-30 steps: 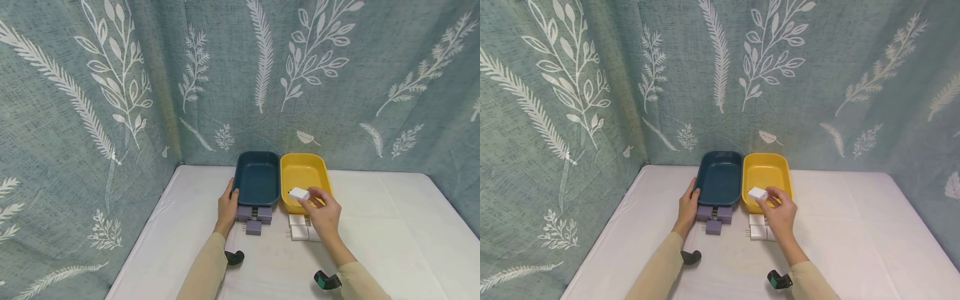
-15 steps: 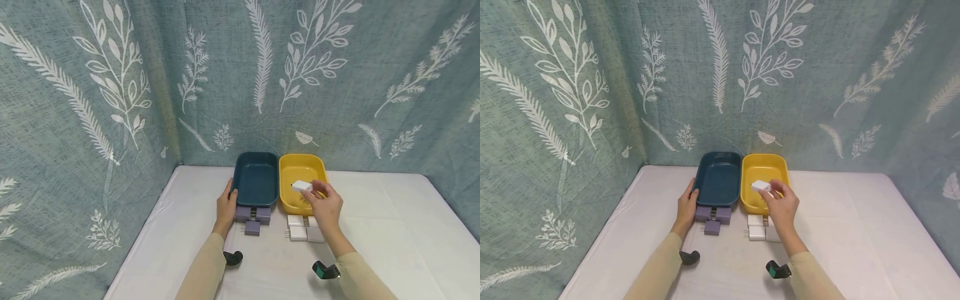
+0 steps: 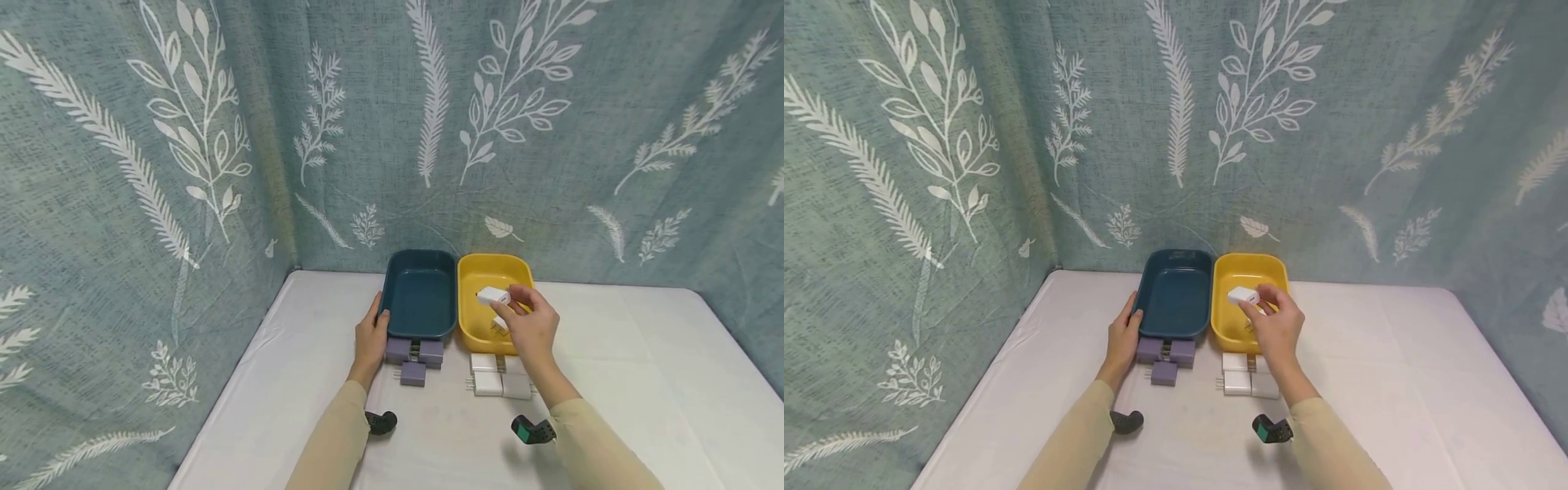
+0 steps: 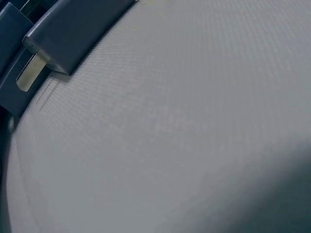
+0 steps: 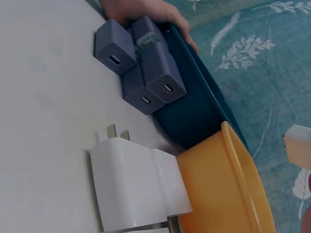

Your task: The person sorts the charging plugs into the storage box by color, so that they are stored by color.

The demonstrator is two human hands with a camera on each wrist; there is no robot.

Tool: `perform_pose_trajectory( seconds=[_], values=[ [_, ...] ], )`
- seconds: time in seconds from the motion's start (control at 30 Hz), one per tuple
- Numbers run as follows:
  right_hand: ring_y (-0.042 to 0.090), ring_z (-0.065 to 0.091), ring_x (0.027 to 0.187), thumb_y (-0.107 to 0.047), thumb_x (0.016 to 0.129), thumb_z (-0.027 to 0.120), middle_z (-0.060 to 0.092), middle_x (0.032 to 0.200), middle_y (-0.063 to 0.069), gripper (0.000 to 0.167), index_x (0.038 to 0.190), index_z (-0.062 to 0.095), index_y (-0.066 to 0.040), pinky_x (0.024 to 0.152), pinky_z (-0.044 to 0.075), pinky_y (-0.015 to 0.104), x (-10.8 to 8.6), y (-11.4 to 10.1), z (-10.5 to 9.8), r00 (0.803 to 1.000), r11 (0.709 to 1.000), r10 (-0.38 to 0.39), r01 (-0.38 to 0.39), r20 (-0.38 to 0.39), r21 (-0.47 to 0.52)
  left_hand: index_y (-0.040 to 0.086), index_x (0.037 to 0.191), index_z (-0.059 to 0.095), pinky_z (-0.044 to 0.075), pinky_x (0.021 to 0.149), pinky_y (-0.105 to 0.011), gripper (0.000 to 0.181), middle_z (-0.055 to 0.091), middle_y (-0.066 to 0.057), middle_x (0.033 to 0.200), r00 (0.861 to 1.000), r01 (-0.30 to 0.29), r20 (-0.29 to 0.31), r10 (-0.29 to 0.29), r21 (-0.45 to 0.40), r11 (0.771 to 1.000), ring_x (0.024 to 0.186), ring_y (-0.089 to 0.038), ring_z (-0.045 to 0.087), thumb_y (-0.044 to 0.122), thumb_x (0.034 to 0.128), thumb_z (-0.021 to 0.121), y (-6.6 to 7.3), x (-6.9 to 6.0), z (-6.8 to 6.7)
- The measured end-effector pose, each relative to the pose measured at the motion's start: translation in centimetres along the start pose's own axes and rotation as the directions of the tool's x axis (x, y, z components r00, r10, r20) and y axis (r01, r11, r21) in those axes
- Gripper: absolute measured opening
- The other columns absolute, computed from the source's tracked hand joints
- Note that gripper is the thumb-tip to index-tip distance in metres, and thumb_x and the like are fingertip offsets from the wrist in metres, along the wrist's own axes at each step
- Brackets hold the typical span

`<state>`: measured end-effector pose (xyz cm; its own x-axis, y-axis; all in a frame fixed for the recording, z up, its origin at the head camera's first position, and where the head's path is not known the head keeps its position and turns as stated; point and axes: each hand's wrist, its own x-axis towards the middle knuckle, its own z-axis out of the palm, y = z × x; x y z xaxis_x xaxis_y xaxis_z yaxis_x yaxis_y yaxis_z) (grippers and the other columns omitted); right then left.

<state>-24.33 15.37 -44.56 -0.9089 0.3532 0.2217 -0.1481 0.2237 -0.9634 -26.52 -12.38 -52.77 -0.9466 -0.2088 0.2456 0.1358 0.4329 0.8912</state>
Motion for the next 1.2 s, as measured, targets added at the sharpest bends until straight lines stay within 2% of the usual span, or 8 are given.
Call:
perform_pose_trajectory(
  seconds=[0.2,0.33,0.6,0.87,1.2],
  values=[
    [0.022,0.064,0.109,-0.007,0.077,0.081,0.066,0.115,0.013,0.041,0.114,0.064,-0.001,0.082,0.052,0.008,0.3,-0.1,0.5,0.999,1.0,0.03,-0.03,0.016,0.006,0.014,0.15,0.039,0.034,0.116,-0.047,0.051,0.042,-0.007,0.152,1.0,0.002,0.008,-0.002,0.012,1.0,0.14,-0.029,0.041,0.025,0.1008,0.045,-0.2,-0.1,0.0],
    [0.021,0.063,0.109,-0.006,0.077,0.081,0.066,0.115,0.014,0.041,0.114,0.064,0.0,0.081,0.051,0.008,0.6,0.0,0.8,1.0,1.0,0.019,-0.019,0.018,0.013,0.019,0.151,0.039,0.034,0.117,-0.046,0.05,0.041,-0.006,0.153,1.0,0.009,0.009,-0.009,0.002,1.0,0.141,-0.028,0.041,0.025,0.1011,0.045,-0.2,-0.2,-0.1],
    [0.02,0.063,0.106,-0.011,0.078,0.081,0.067,0.114,0.013,0.04,0.113,0.065,0.0,0.082,0.052,0.008,1.2,0.0,1.1,1.0,1.0,-0.019,0.019,-0.008,-0.015,0.015,0.15,0.039,0.032,0.117,-0.046,0.051,0.041,-0.006,0.153,1.0,0.008,0.012,-0.008,0.001,1.0,0.142,-0.028,0.039,0.025,0.1011,0.045,-0.1,-0.1,-0.1],
    [0.023,0.061,0.115,-0.013,0.084,0.076,0.065,0.118,0.015,0.039,0.117,0.061,0.002,0.093,0.051,0.017,1.4,0.0,1.1,1.0,0.999,-0.022,0.023,-0.014,0.022,0.016,0.151,0.038,0.033,0.117,-0.046,0.051,0.041,-0.005,0.153,1.0,0.009,0.011,-0.009,-0.006,1.0,0.141,-0.027,0.04,0.026,0.1017,0.044,-0.1,-0.1,0.1],
    [0.025,0.065,0.111,-0.01,0.087,0.071,0.066,0.116,0.016,0.035,0.119,0.062,0.002,0.08,0.051,0.006,1.4,0.2,0.6,0.999,1.0,0.006,-0.006,-0.034,-0.015,0.016,0.151,0.038,0.032,0.117,-0.045,0.051,0.04,-0.004,0.153,1.0,0.018,0.004,-0.017,-0.017,1.0,0.142,-0.026,0.039,0.026,0.1014,0.045,-0.1,0.1,0.1]
  ],
)
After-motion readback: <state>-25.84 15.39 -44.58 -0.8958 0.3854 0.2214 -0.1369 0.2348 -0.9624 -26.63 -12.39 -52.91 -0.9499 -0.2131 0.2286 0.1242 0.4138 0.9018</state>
